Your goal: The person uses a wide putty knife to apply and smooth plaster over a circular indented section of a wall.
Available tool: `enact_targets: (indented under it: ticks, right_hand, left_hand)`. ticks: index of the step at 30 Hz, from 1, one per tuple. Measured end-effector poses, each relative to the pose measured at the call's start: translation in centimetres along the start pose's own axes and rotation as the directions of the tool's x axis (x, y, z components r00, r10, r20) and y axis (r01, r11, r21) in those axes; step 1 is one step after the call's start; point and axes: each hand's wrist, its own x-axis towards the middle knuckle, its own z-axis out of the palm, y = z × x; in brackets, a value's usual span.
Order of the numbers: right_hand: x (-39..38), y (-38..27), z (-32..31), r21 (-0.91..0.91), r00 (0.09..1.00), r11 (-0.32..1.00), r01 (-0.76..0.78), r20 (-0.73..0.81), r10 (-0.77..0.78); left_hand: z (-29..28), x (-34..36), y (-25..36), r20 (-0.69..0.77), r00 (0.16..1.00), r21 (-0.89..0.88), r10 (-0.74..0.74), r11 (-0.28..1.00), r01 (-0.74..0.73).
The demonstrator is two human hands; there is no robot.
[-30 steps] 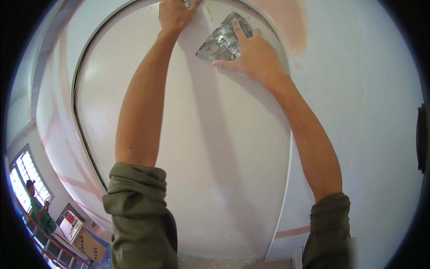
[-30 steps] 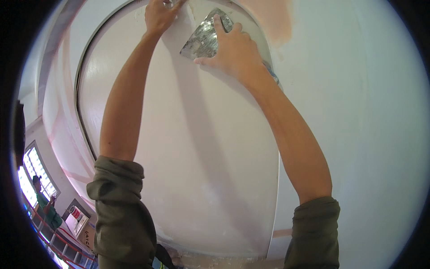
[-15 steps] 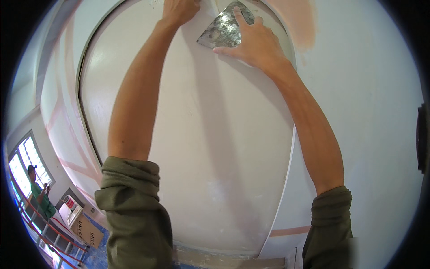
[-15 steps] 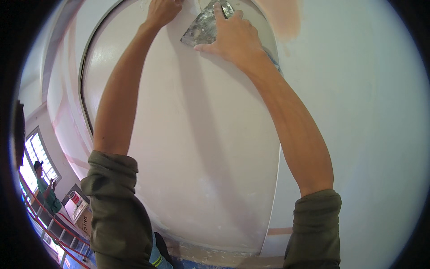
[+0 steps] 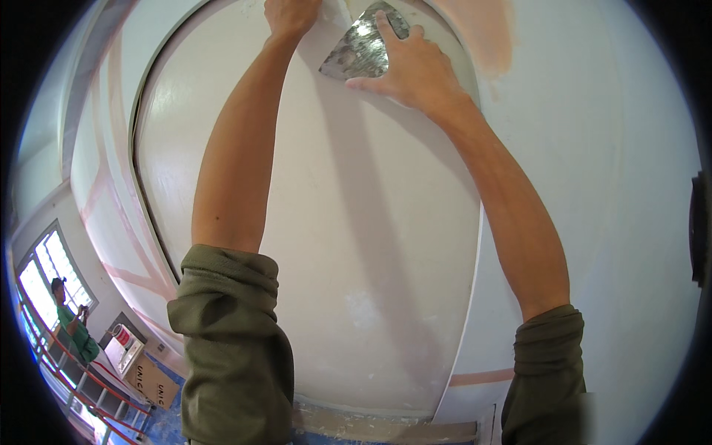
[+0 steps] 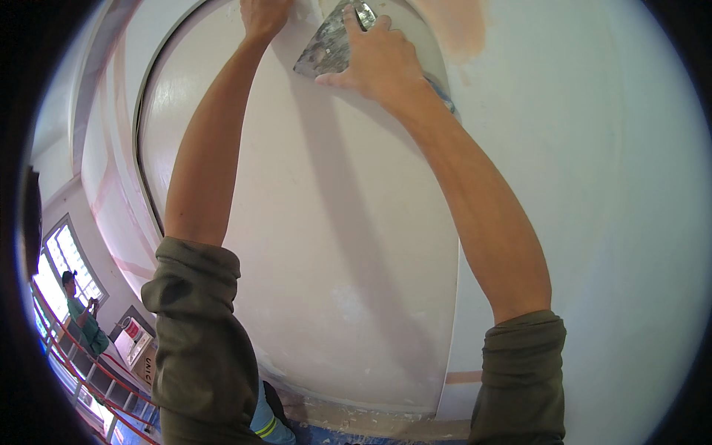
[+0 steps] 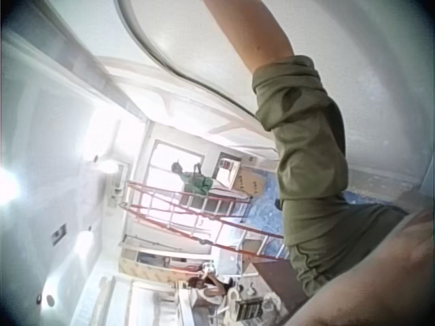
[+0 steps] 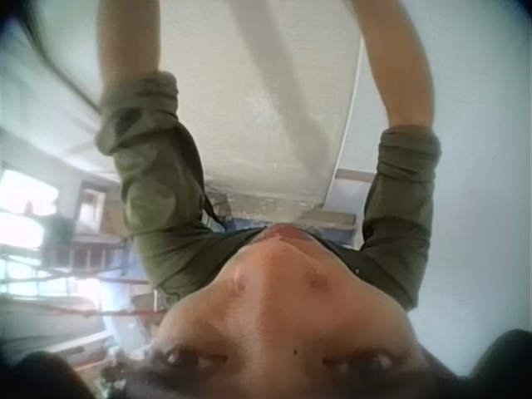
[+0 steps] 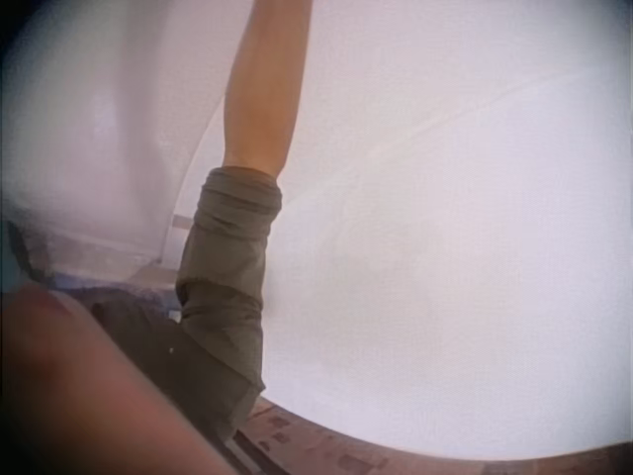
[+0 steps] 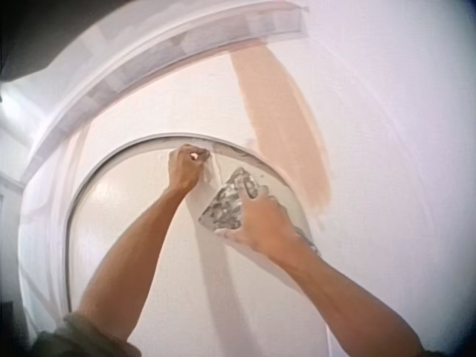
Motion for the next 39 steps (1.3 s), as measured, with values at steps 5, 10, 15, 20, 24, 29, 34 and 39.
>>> enact_targets:
  ticks: [5, 10, 15, 20, 24, 29, 34, 39]
  right_hand:
    - [0.2, 0.9, 0.5, -0.034, 1.000, 0.999, 0.008, -0.015, -0.008]
    - [0.6, -0.8, -0.4, -0.013, 0.998, 0.998, 0.053, -0.012, -0.054]
    - [0.7, 1.6, -0.6, 0.002, 0.994, 0.994, 0.107, -0.032, -0.107]
    - [-0.3, 1.2, -2.5, 0.060, 0.971, 0.969, 0.239, 0.010, -0.240]
    - [-1.1, 1.5, -1.7, 0.099, 0.968, 0.968, 0.232, 0.074, -0.240]
    - [2.5, 1.8, -1.3, -0.033, 0.976, 0.978, 0.207, 0.075, -0.204]
    - [3.9, 0.1, -4.2, 0.017, 0.974, 0.974, 0.224, -0.009, -0.224]
    - [5.8, -0.9, -3.9, -0.052, 0.973, 0.973, 0.226, 0.062, -0.222]
  left_hand:
    - [1.5, 0.5, 0.4, 0.014, 0.998, 0.040, -0.061, 0.997, 0.060]
    - [-0.4, 3.7, -4.8, -0.115, 0.985, -0.011, -0.127, 0.992, 0.126]
    - [-3.2, 0.4, -1.5, 0.278, 0.928, -0.158, -0.250, 0.940, 0.301]
    - [-6.8, -3.9, 1.6, 0.343, 0.939, -0.109, -0.011, 0.993, 0.052]
    - [-10.1, -10.1, 3.5, 0.550, 0.818, -0.093, 0.169, 0.986, -0.141]
    - [-8.5, -14.2, 3.0, 0.529, 0.808, 0.134, 0.261, 0.914, -0.383]
    - [-6.5, -11.8, 4.9, 0.338, 0.895, 0.185, 0.292, 0.911, -0.368]
    - [-5.3, -10.8, 2.6, 0.306, 0.881, 0.170, 0.361, 0.890, -0.424]
